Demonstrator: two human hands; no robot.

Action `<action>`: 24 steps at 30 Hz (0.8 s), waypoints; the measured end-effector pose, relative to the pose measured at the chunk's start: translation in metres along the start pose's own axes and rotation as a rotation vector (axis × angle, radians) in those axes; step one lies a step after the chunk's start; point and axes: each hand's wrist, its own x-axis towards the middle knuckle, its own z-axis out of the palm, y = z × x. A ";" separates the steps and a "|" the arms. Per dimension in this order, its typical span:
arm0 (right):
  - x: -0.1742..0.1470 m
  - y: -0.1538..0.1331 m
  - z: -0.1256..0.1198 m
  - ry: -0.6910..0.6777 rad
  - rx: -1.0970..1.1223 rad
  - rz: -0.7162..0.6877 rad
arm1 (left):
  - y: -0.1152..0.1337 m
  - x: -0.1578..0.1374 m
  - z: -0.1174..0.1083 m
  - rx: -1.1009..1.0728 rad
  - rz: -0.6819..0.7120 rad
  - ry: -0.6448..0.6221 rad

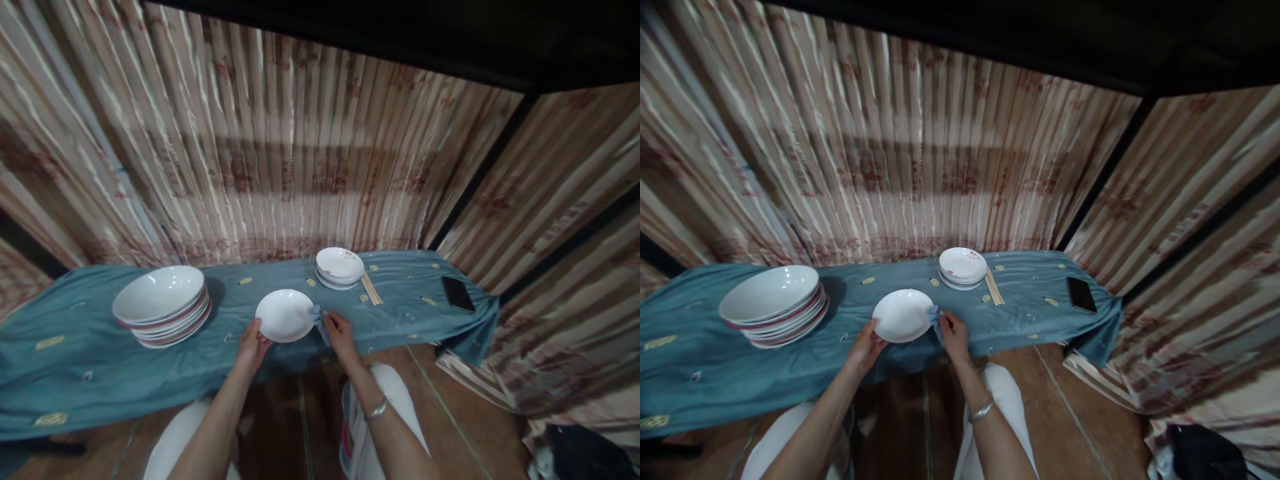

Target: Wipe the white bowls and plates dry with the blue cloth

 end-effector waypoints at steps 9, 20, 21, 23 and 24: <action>0.006 -0.009 -0.002 -0.208 0.241 0.307 | 0.005 -0.007 0.027 -0.020 0.007 0.038; 0.040 -0.036 -0.020 0.038 0.803 0.263 | 0.014 -0.011 0.136 -0.041 0.041 -0.105; 0.043 -0.037 -0.022 0.040 0.826 0.255 | 0.013 -0.009 0.144 -0.037 0.044 -0.115; 0.048 -0.036 -0.026 0.054 0.843 0.239 | 0.009 -0.005 0.160 -0.019 0.045 -0.137; 0.050 -0.035 -0.027 0.053 0.830 0.223 | 0.008 -0.003 0.166 -0.012 0.046 -0.149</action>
